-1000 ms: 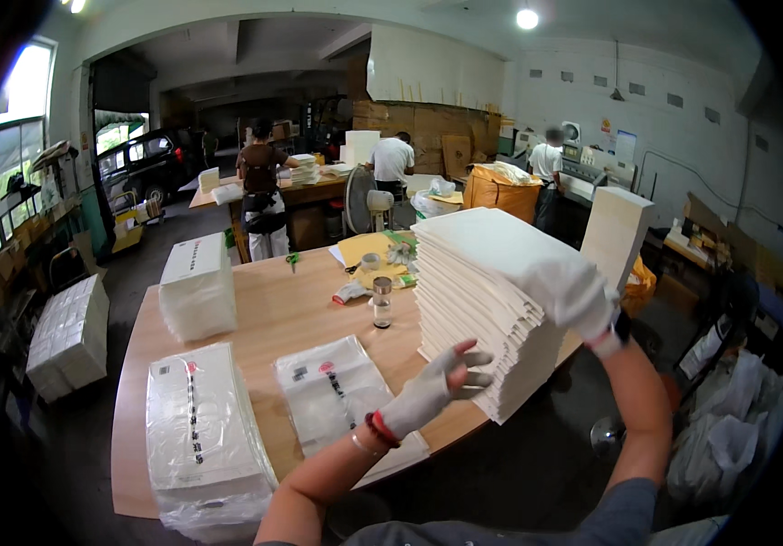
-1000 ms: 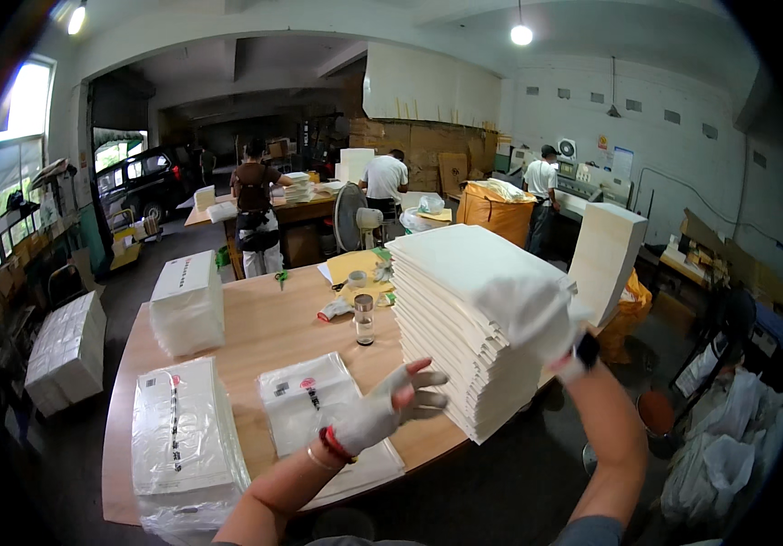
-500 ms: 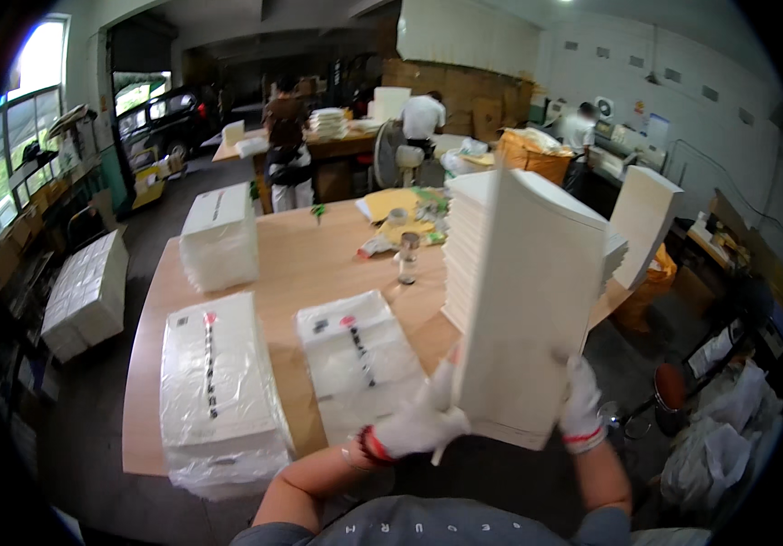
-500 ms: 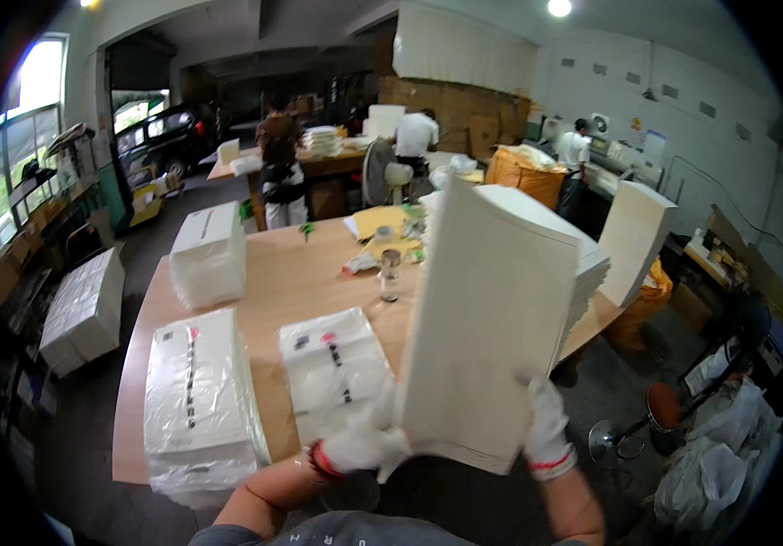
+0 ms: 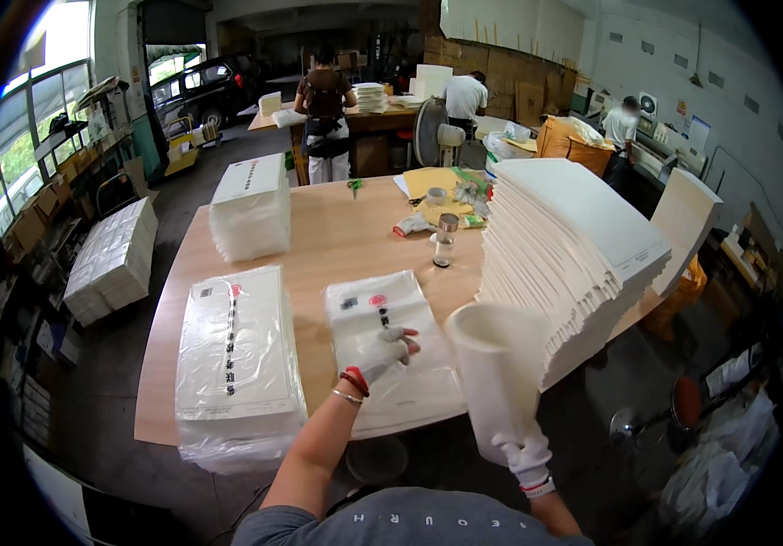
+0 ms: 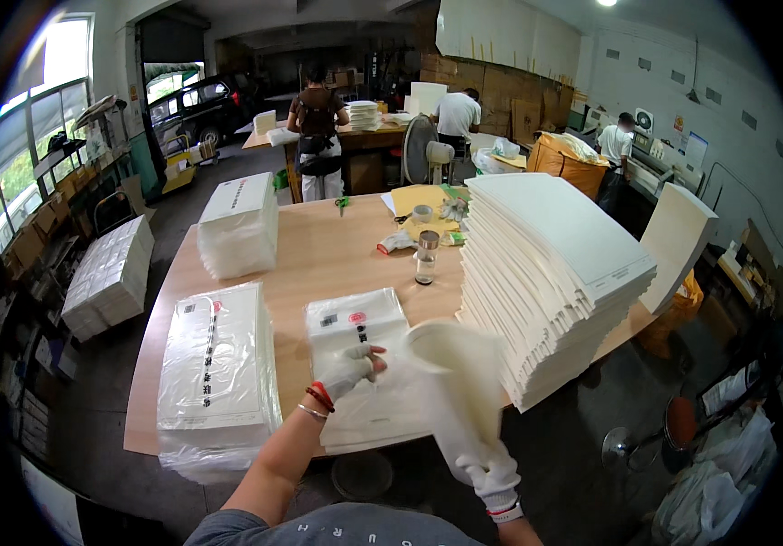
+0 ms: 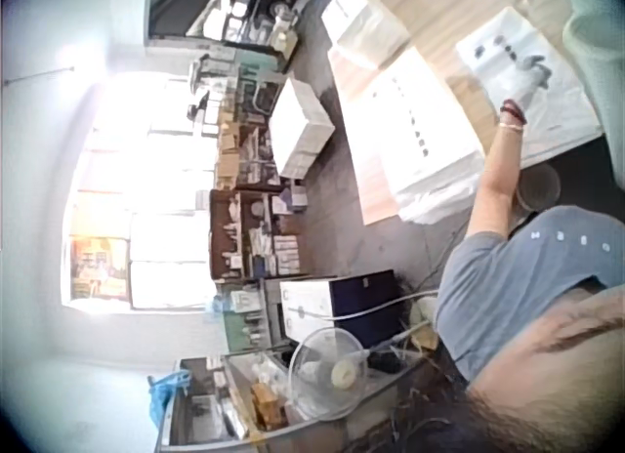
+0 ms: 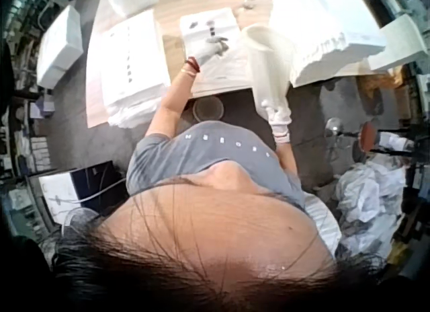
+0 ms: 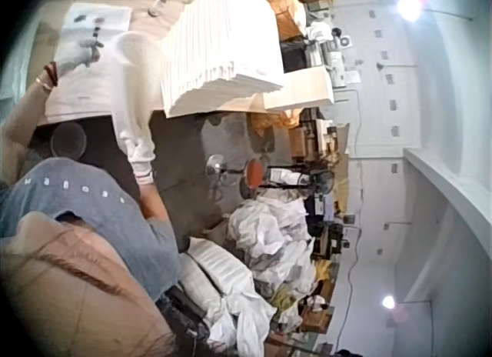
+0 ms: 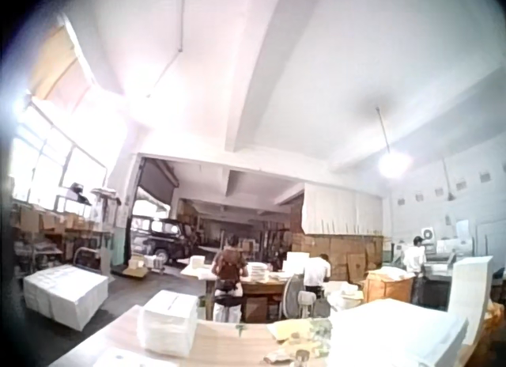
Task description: The person repeatedly picks up white rectangular items from a stack, places them into clear plastic bags, and stacks the filled bags on the table. The person wears white gloves and works at a wooden table in a workshop environment.
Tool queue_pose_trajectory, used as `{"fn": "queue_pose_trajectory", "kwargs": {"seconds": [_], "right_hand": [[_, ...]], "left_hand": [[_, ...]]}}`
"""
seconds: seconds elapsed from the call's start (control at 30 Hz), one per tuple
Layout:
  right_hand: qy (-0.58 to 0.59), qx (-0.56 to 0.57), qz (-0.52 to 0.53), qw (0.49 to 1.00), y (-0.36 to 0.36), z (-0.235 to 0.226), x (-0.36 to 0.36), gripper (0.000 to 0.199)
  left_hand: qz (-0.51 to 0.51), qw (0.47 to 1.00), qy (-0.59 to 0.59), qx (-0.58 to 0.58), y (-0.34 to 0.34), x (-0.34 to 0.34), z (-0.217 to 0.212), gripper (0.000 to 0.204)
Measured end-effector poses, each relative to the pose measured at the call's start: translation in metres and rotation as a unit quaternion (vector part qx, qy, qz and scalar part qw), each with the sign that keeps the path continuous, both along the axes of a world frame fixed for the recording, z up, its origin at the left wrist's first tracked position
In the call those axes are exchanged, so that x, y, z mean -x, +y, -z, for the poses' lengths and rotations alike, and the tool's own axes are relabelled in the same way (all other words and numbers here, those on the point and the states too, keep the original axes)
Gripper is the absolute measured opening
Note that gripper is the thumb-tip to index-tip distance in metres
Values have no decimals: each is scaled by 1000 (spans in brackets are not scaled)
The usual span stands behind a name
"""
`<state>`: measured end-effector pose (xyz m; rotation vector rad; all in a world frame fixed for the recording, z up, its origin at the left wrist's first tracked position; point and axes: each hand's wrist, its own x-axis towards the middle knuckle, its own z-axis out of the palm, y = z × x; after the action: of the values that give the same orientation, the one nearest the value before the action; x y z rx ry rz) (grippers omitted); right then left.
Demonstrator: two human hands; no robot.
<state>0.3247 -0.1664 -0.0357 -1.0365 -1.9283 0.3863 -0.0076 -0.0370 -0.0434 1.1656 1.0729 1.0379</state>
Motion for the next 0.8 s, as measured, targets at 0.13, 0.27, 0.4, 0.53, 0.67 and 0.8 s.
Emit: {"fn": "queue_pose_trajectory", "kwargs": {"seconds": [0.13,0.27,0.4,0.53,0.67,0.8], "right_hand": [[-73,60,51,994,-2,22,-3,18],[19,112,89,990,-2,41,-11,18],[26,72,76,994,0,25,-14,12],[-127,-10,40,991,14,19,-6,18],[-347,29,-59,936,55,5,29,26],[-354,226,-4,908,146,84,58,41]], "left_hand": [[-151,931,318,-94,-5,-16,-20,52],[-172,670,657,-300,-56,-60,7,53],[-104,840,511,-149,-23,-41,24,33],[-84,993,86,-16,25,-8,16,14],[-135,981,-71,-117,48,3,23,12],[-76,778,440,-442,3,-117,31,32]]}}
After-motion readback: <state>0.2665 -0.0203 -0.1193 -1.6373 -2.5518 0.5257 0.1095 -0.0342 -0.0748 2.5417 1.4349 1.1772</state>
